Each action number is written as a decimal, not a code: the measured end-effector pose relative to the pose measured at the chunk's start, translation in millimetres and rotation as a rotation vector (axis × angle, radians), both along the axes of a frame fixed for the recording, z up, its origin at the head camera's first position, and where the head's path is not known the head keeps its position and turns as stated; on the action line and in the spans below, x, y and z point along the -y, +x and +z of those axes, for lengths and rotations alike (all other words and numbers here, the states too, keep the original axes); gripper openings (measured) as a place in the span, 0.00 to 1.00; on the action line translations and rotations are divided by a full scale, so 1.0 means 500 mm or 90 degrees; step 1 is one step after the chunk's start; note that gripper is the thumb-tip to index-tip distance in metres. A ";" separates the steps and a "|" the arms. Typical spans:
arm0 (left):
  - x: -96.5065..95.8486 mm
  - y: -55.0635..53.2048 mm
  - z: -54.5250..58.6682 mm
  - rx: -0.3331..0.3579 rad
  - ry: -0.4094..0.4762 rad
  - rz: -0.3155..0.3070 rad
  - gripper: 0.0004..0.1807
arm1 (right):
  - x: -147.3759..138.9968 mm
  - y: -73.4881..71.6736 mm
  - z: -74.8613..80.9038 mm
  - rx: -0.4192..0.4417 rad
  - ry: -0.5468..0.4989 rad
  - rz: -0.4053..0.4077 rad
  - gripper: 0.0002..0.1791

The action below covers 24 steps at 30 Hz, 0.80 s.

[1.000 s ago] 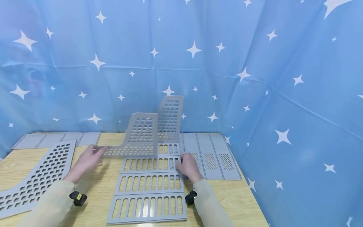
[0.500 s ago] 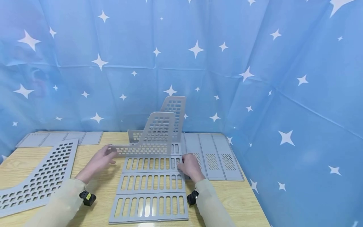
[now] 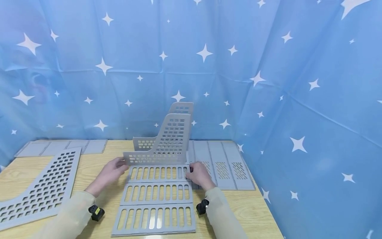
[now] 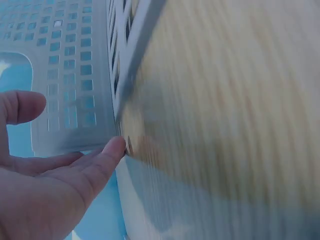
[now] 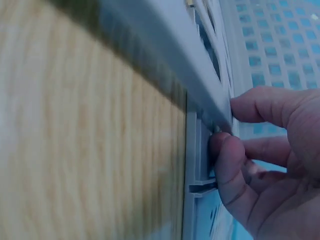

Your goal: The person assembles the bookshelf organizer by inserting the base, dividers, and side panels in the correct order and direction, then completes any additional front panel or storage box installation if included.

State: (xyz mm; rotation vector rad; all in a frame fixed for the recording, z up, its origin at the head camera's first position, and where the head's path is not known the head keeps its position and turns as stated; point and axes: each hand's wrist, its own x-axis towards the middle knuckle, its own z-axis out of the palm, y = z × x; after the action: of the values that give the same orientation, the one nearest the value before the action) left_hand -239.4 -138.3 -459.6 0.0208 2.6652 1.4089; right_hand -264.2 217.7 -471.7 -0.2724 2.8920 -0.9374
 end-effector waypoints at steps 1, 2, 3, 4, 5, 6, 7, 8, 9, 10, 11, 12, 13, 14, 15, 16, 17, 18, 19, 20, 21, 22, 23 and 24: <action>-0.007 0.000 -0.002 -0.002 -0.001 -0.001 0.35 | 0.001 0.000 -0.002 -0.002 -0.005 0.004 0.03; -0.014 0.000 -0.003 -0.003 -0.001 -0.001 0.35 | 0.002 0.000 -0.003 -0.003 -0.008 0.008 0.03; -0.019 0.000 -0.003 -0.003 0.001 -0.002 0.35 | 0.003 0.000 -0.004 -0.005 -0.008 0.009 0.03; -0.024 0.000 -0.003 -0.003 0.001 -0.002 0.36 | 0.003 0.001 -0.005 -0.006 -0.009 0.008 0.02; -0.027 0.000 -0.003 -0.002 0.002 -0.001 0.36 | 0.004 0.001 -0.006 -0.008 -0.011 0.009 0.01; -0.030 -0.001 -0.003 -0.002 0.003 0.001 0.36 | 0.004 0.001 -0.006 -0.010 -0.009 0.006 0.02; -0.033 -0.001 -0.002 -0.002 0.004 0.002 0.36 | 0.004 0.000 -0.007 -0.010 -0.009 0.003 0.04; -0.036 -0.001 -0.002 -0.002 0.005 0.004 0.36 | 0.004 0.000 -0.006 -0.009 -0.007 0.001 0.05; -0.038 -0.001 -0.002 -0.001 0.006 0.004 0.36 | 0.004 -0.001 -0.007 -0.007 -0.006 -0.004 0.05; -0.041 -0.001 -0.001 -0.002 0.006 0.006 0.36 | 0.003 -0.002 -0.007 -0.007 -0.005 -0.006 0.06; -0.043 -0.001 -0.001 -0.003 0.005 0.006 0.36 | 0.003 -0.002 -0.007 -0.007 -0.004 -0.008 0.06; -0.045 -0.001 0.000 -0.005 0.003 0.007 0.36 | 0.003 -0.003 -0.006 -0.005 -0.004 -0.010 0.06; -0.046 -0.001 0.000 -0.006 0.002 0.008 0.35 | 0.003 -0.004 -0.007 -0.004 -0.006 -0.011 0.07; -0.047 -0.001 0.000 -0.007 0.000 0.010 0.35 | 0.003 -0.004 -0.007 -0.002 -0.008 -0.013 0.08; -0.048 -0.002 0.001 -0.008 -0.002 0.010 0.35 | 0.003 -0.004 -0.007 0.001 -0.013 -0.016 0.09; -0.048 -0.003 0.000 -0.007 -0.002 0.010 0.36 | 0.003 -0.004 -0.007 0.004 -0.018 -0.018 0.10; -0.048 -0.005 0.000 -0.005 0.000 0.009 0.36 | 0.002 -0.004 -0.007 0.011 -0.024 -0.021 0.11; -0.047 -0.007 -0.002 -0.001 0.004 0.007 0.36 | 0.002 -0.004 -0.007 0.013 -0.027 -0.024 0.10; -0.045 -0.010 -0.003 0.003 0.012 0.003 0.37 | 0.002 -0.005 -0.006 0.017 -0.030 -0.029 0.09; -0.044 -0.013 -0.004 0.008 0.022 -0.003 0.38 | 0.001 -0.005 -0.004 0.020 -0.038 -0.032 0.09; -0.041 -0.016 -0.005 0.013 0.032 -0.012 0.39 | 0.002 -0.007 -0.002 0.022 -0.042 -0.036 0.07; -0.039 -0.020 -0.006 0.016 0.039 -0.021 0.39 | 0.003 -0.008 0.002 0.024 -0.048 -0.042 0.07; -0.036 -0.023 -0.006 0.018 0.044 -0.031 0.40 | 0.003 -0.010 0.006 0.024 -0.051 -0.047 0.08; -0.032 -0.025 -0.006 0.020 0.046 -0.040 0.40 | 0.004 -0.012 0.011 0.022 -0.053 -0.052 0.09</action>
State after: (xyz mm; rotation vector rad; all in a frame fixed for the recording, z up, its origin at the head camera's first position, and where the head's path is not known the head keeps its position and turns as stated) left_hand -252.0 -122.2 -462.7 0.0872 2.5645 1.4719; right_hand -270.2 215.8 -466.3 -0.1423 2.8560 -1.0667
